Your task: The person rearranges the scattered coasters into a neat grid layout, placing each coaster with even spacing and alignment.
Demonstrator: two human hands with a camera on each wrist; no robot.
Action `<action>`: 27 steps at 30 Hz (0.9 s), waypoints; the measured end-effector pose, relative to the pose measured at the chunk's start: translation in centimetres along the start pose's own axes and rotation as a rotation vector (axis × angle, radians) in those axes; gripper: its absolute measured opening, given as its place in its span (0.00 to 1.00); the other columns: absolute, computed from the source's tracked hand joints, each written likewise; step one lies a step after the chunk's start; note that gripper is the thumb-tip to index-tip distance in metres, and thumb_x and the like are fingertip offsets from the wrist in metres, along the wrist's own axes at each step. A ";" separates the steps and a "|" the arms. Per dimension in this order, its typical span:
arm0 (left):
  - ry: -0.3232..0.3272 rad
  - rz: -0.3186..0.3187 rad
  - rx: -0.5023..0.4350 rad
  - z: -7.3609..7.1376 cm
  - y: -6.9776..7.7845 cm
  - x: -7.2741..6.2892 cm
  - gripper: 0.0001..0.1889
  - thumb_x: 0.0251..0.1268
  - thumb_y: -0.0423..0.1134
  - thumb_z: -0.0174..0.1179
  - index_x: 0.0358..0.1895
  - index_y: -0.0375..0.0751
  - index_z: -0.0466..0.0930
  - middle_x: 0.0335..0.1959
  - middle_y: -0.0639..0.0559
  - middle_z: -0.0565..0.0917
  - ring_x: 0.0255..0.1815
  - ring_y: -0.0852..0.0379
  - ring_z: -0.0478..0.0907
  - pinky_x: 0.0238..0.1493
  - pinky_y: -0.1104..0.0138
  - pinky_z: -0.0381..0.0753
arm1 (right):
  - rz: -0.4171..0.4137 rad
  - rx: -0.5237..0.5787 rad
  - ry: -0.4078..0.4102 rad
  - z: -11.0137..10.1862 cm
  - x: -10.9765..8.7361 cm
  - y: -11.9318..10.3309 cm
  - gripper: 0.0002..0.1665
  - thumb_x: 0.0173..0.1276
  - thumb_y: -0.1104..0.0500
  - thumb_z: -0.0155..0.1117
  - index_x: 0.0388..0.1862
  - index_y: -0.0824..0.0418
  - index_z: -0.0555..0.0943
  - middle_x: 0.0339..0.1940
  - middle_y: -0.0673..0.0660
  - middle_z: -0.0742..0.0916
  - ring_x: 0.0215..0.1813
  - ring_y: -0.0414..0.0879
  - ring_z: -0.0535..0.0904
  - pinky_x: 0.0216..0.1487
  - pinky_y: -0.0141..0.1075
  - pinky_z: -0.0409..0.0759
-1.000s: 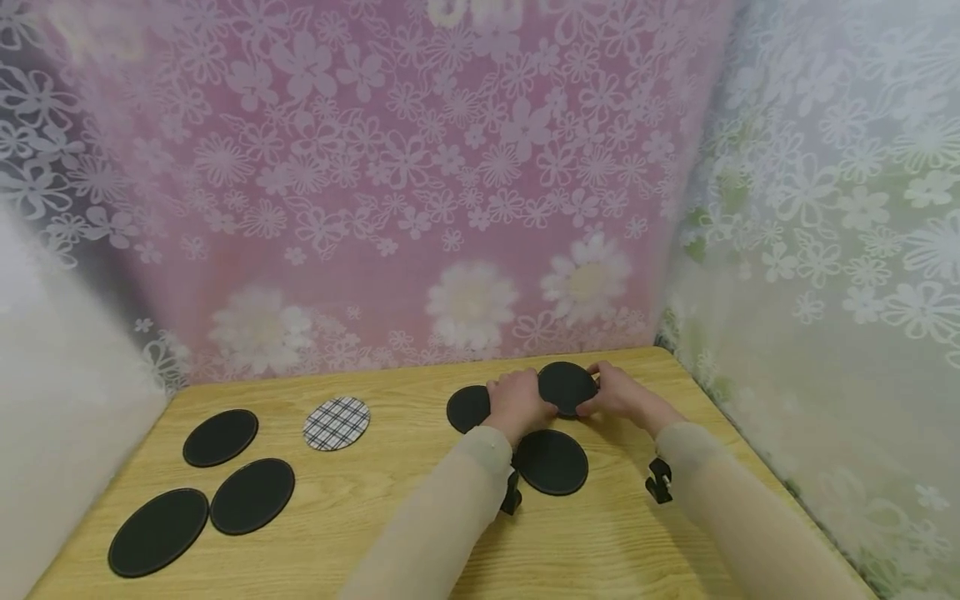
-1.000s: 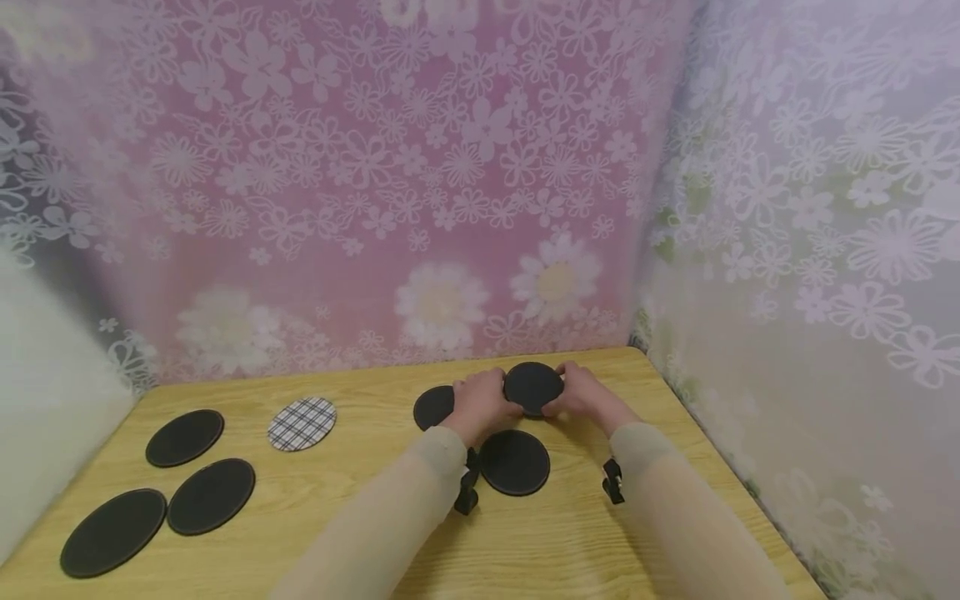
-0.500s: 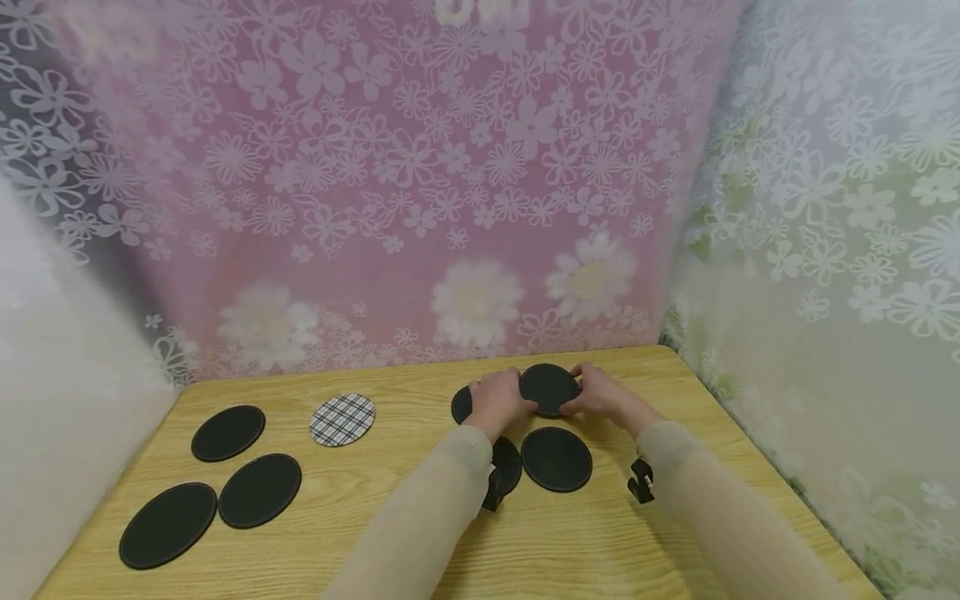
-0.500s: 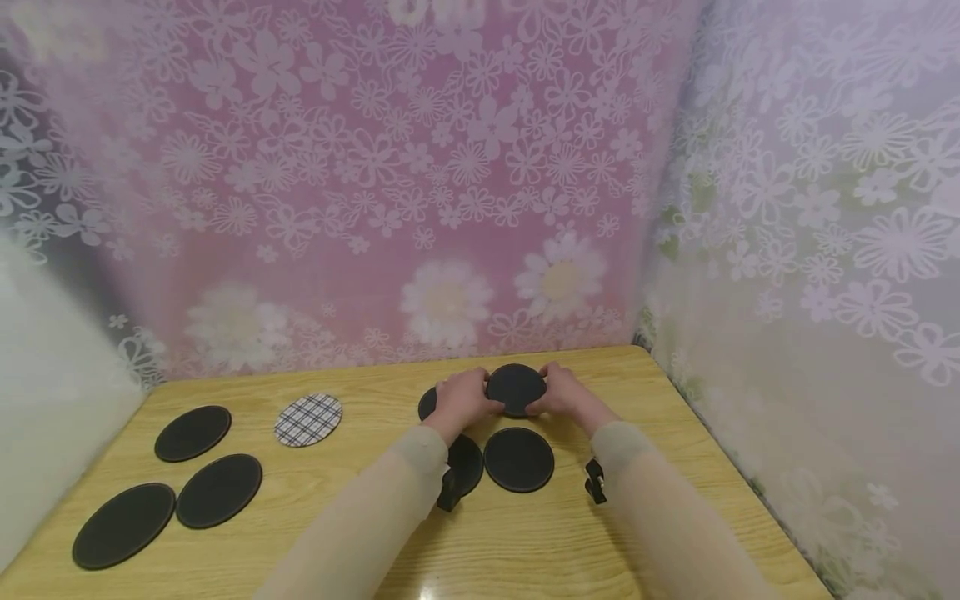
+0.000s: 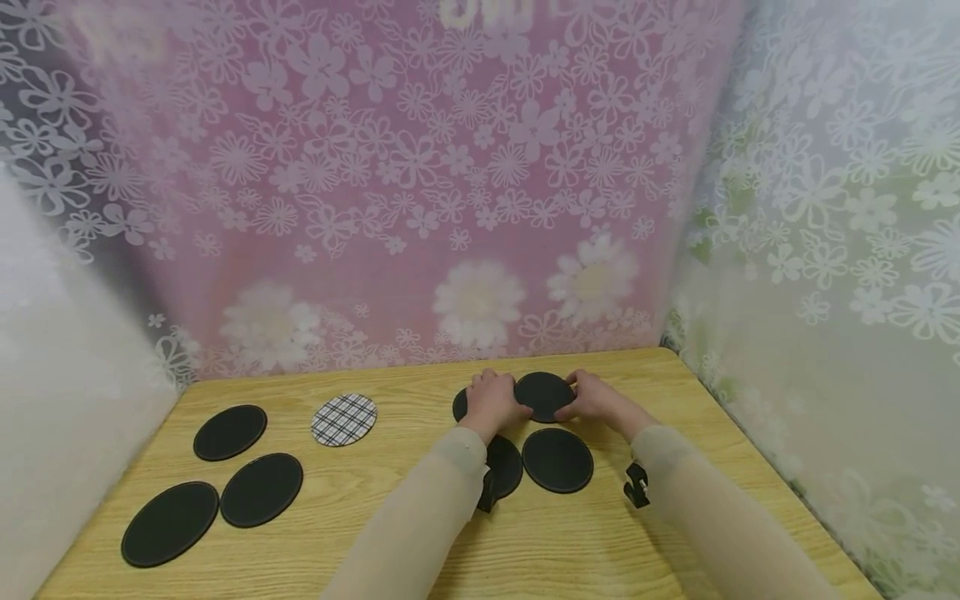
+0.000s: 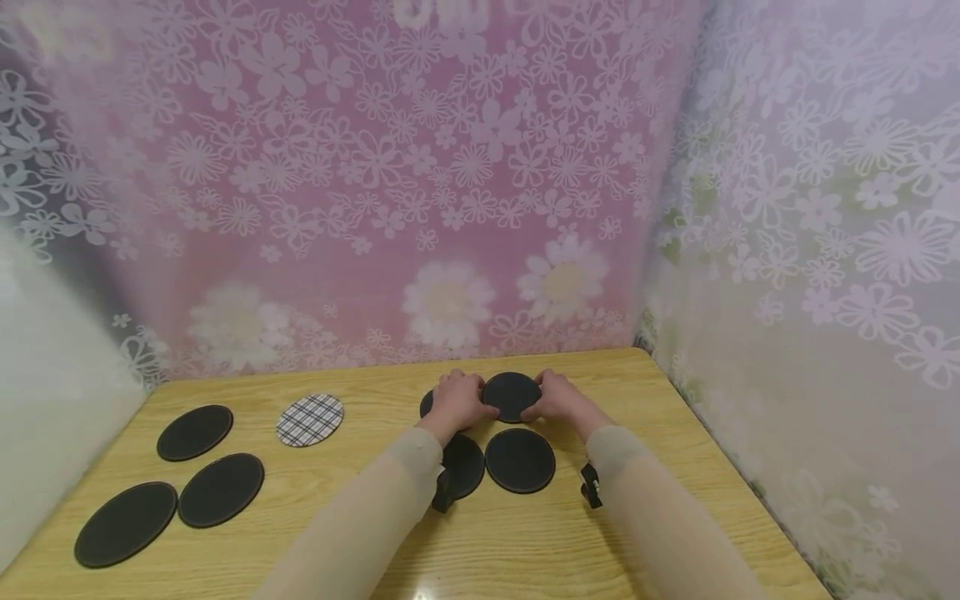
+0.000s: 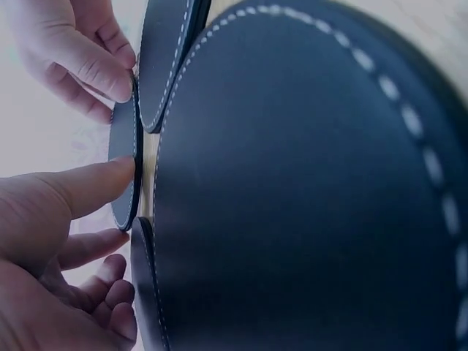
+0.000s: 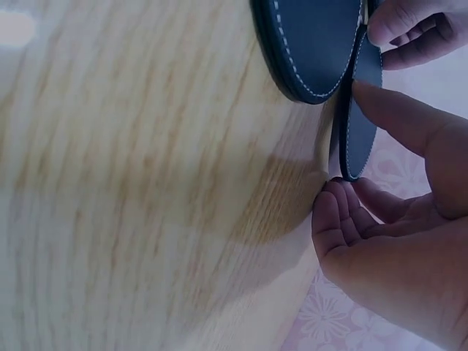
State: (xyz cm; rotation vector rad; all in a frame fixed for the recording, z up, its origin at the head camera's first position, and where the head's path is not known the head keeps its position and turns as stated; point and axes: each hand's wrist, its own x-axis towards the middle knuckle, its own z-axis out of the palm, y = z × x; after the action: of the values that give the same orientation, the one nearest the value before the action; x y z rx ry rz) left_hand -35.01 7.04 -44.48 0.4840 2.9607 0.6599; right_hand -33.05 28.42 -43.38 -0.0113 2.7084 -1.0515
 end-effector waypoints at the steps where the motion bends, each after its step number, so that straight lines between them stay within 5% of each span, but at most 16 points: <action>1: -0.002 0.004 -0.003 -0.1 -0.1 -0.1 0.28 0.71 0.56 0.77 0.65 0.42 0.87 0.61 0.40 0.78 0.60 0.40 0.72 0.70 0.44 0.71 | 0.000 -0.005 -0.001 0.0 0.0 -0.1 0.47 0.70 0.63 0.81 0.77 0.80 0.64 0.63 0.75 0.81 0.61 0.64 0.82 0.66 0.56 0.80; 11: -0.021 0.025 -0.031 -0.5 -0.9 -0.8 0.29 0.71 0.55 0.77 0.67 0.44 0.86 0.61 0.42 0.78 0.62 0.40 0.71 0.70 0.44 0.70 | 0.003 -0.061 -0.038 0.1 -0.2 -0.4 0.46 0.71 0.59 0.81 0.76 0.80 0.67 0.71 0.77 0.75 0.71 0.68 0.74 0.72 0.59 0.75; 27: -0.021 0.051 -0.031 -0.2 -1.5 -1.1 0.29 0.72 0.55 0.76 0.70 0.46 0.84 0.65 0.42 0.77 0.65 0.40 0.71 0.71 0.46 0.71 | -0.038 -0.078 -0.073 -0.2 -0.3 -0.4 0.47 0.71 0.59 0.81 0.75 0.83 0.66 0.72 0.79 0.73 0.73 0.71 0.72 0.73 0.61 0.74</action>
State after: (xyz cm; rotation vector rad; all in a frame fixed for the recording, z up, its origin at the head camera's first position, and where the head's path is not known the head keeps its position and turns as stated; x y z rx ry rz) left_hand -34.45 5.29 -44.92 0.5621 2.9226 0.6991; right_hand -32.82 28.33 -42.92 -0.1123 2.6915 -0.9359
